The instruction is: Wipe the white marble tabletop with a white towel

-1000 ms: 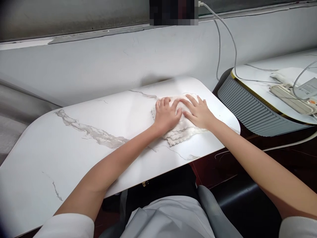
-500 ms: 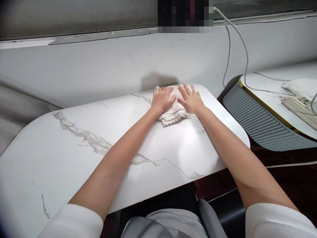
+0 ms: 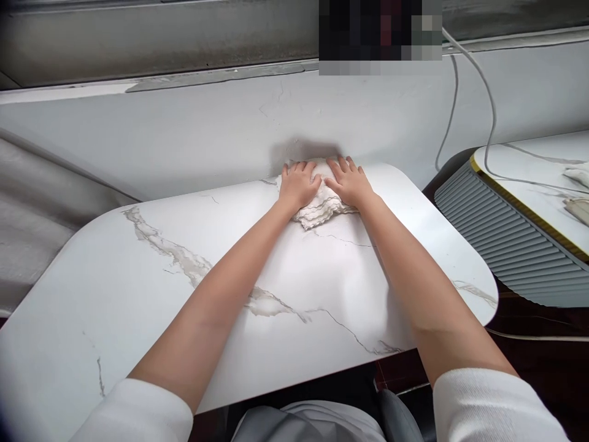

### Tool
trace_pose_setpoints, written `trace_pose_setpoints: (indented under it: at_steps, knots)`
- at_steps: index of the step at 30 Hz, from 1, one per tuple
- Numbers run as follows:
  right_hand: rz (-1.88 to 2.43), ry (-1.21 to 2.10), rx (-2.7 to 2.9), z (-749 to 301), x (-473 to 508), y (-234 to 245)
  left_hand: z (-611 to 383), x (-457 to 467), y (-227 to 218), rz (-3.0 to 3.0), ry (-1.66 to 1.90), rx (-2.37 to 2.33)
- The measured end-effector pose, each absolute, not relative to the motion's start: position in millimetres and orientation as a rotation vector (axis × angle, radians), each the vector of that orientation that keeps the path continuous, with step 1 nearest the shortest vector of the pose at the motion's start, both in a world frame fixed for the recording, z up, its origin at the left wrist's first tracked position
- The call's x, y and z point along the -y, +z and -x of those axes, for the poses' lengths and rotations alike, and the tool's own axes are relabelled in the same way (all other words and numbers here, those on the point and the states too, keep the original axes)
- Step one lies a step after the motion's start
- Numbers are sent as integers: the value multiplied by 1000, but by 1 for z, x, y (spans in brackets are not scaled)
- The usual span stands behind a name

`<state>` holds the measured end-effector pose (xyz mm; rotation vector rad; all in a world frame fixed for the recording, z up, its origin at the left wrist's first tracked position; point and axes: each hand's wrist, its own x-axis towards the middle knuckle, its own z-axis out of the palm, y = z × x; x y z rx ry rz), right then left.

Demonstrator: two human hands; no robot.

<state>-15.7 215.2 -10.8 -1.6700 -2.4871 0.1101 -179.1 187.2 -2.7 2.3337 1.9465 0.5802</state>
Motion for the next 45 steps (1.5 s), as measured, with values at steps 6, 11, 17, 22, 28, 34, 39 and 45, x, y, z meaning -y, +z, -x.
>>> trace_pose_setpoints:
  at_steps: [6,11,17,22,28,34,39,45]
  knots:
    - [1608,136,2467,33,-218,-11,196,-188,-3,-2322,558,-1980]
    - [1581,156,2477,31,-223,-12,195,-185,-2,-2305,541,-1990]
    - [1565,138,2473,33,-216,-14,199,-180,-3,-2297,538,-1992]
    - [1546,141,2477,31,-202,-20,201,-165,-1,-2314,518,-1979]
    - [1532,43,2456,24,-161,-30,198,-125,-3,-2356,416,-1962]
    - [1402,-66,2455,9,-96,-37,189,-69,-5,-2448,369,-1900]
    - [1387,-89,2480,-5,-31,-35,178,-7,-4,-2482,356,-1878]
    - [1438,-45,2402,-7,41,-27,174,53,-3,-2584,373,-1779]
